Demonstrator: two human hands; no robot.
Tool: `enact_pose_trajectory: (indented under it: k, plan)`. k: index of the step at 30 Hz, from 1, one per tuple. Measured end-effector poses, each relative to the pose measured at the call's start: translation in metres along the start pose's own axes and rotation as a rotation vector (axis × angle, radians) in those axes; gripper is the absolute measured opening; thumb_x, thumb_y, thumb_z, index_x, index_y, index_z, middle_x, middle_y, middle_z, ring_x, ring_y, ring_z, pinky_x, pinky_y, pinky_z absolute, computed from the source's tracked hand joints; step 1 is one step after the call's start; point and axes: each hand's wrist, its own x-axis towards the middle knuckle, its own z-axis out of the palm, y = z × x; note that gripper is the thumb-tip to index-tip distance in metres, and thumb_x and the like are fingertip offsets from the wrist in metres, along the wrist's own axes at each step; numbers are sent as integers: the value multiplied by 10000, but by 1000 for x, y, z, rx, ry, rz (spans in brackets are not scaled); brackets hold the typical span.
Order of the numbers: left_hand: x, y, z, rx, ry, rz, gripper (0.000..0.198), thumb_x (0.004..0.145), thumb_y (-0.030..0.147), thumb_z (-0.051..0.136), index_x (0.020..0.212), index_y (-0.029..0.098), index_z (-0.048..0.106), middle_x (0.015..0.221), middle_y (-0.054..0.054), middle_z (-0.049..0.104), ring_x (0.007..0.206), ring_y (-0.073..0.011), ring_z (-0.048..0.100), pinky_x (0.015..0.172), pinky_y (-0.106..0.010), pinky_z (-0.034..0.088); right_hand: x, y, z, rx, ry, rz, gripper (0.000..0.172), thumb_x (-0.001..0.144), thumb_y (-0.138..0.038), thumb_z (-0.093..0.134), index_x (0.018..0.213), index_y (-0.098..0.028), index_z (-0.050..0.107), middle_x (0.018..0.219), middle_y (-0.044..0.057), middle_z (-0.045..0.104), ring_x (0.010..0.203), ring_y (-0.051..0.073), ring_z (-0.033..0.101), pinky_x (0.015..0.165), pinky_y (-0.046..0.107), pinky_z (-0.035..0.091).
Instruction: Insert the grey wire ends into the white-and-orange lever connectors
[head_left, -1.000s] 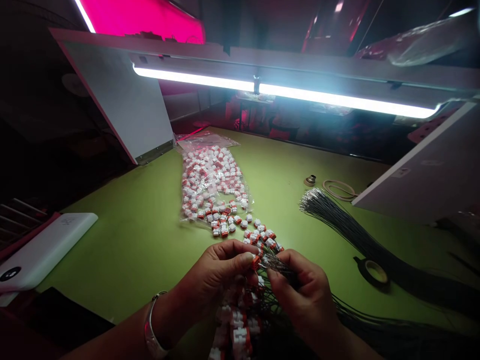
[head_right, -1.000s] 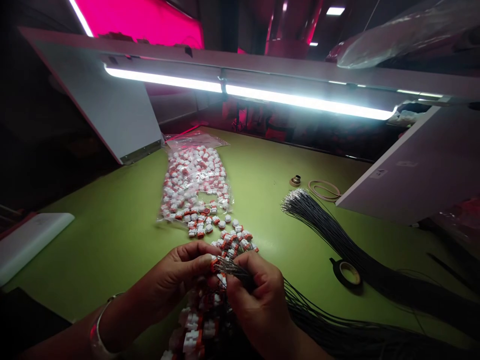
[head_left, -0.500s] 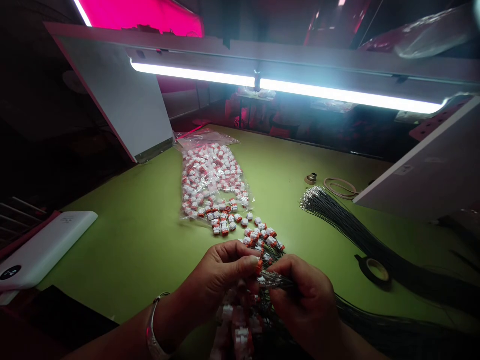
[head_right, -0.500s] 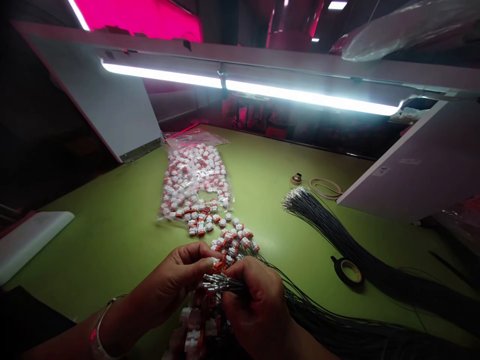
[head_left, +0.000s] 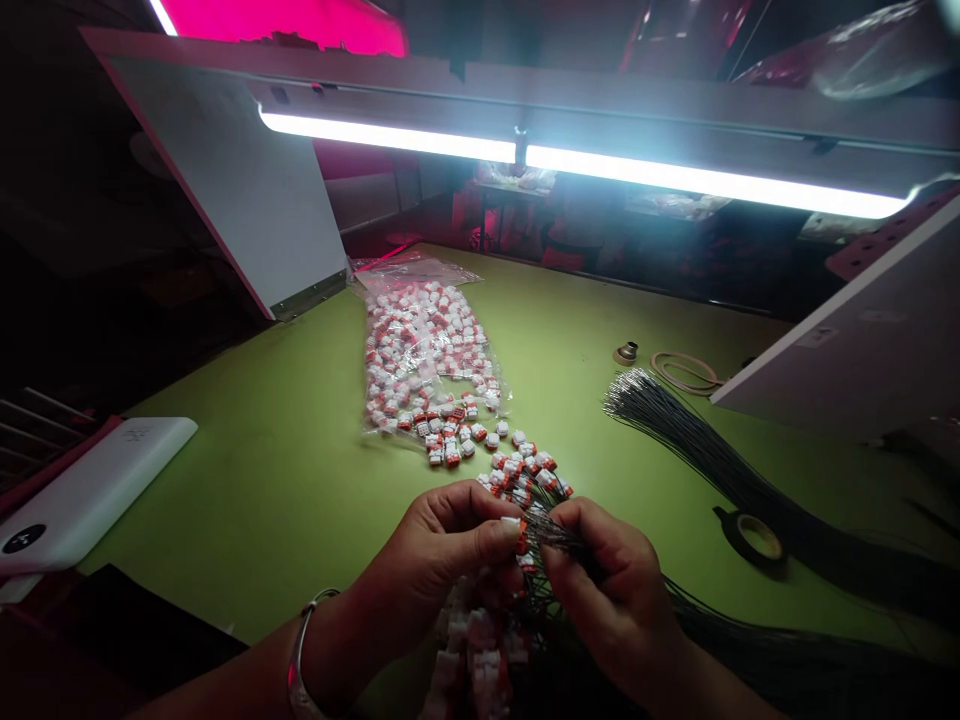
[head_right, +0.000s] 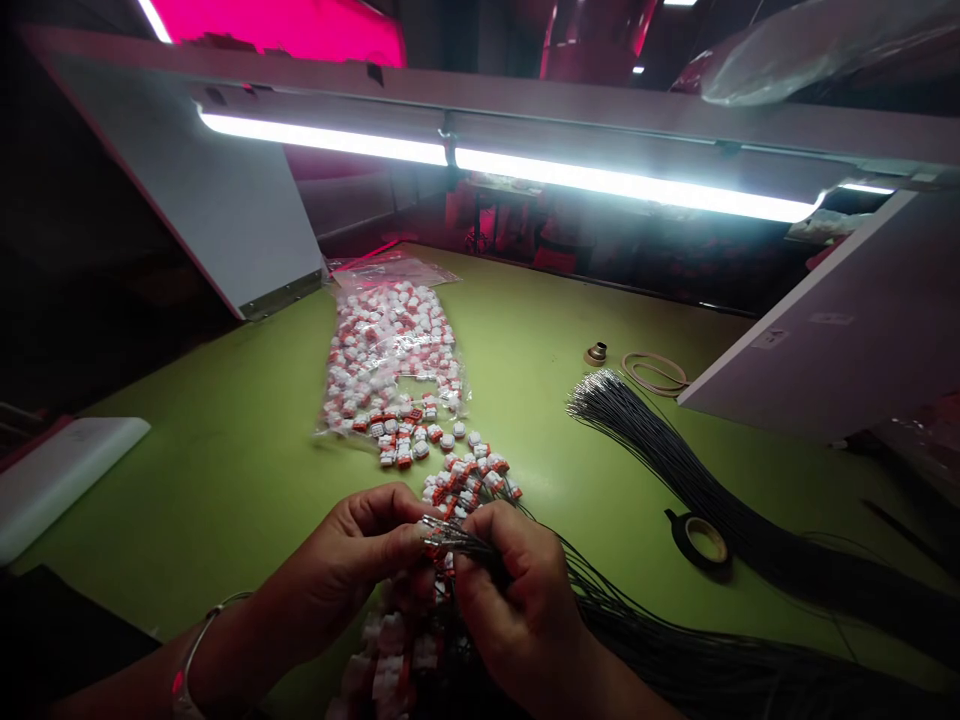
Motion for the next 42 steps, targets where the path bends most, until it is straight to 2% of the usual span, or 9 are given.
enact_pose_trajectory:
  k: [5,8,12,17,22,29,37,42]
  plan:
    - [0,-4,2,-18,-1,-7,258,665,289,880,757,144,688,576,-30,706,477,-130,635,468,-202,503,-3,-1,1,-104,37,-115,133,862,-112,548,779,-214,559,648,-17,583,532,131,478,507,254,365]
    - [-1,-6,1,-8,13,21,234,652,239,889,751,143,700,608,-27,721,514,-129,653,512,-204,521,-3,-2,2,-105,30,-143,134,861,-104,544,787,-216,556,656,-21,592,534,123,492,508,243,377]
    - [-3,-7,0,-5,-2,27,220,675,234,878,794,141,719,639,-33,741,536,-130,664,539,-212,533,-4,0,3,-82,6,-111,127,879,-126,543,789,-215,561,663,-26,582,538,117,487,509,234,379]
    - [-5,-5,1,-11,3,69,205,673,227,881,795,152,734,658,-28,752,568,-133,669,559,-210,527,-6,1,4,-52,26,-4,136,893,-166,547,765,-211,548,635,-30,551,531,120,465,506,240,372]
    - [-7,-4,4,-7,18,46,204,659,214,889,787,147,745,679,-25,755,568,-111,652,583,-205,533,-6,2,4,-65,13,-35,121,863,-156,564,759,-211,535,650,-27,549,548,124,467,514,243,372]
    - [-4,-6,1,-7,3,41,198,690,243,871,757,150,710,630,-27,742,555,-133,673,550,-206,538,-1,0,3,-35,-38,1,195,978,-253,476,801,-205,544,688,-13,543,593,137,468,562,259,390]
    - [-6,-9,3,5,27,66,200,672,230,882,760,130,733,679,-23,743,573,-105,642,571,-187,528,-6,3,7,-114,-4,-91,123,942,-185,489,828,-211,524,704,-13,543,597,142,491,563,259,398]
    - [-6,-8,3,-30,4,72,179,688,226,871,739,144,720,633,-11,731,545,-112,644,541,-192,526,-3,2,5,-55,-40,-46,157,976,-212,486,829,-208,541,718,-13,560,617,137,495,584,251,408]
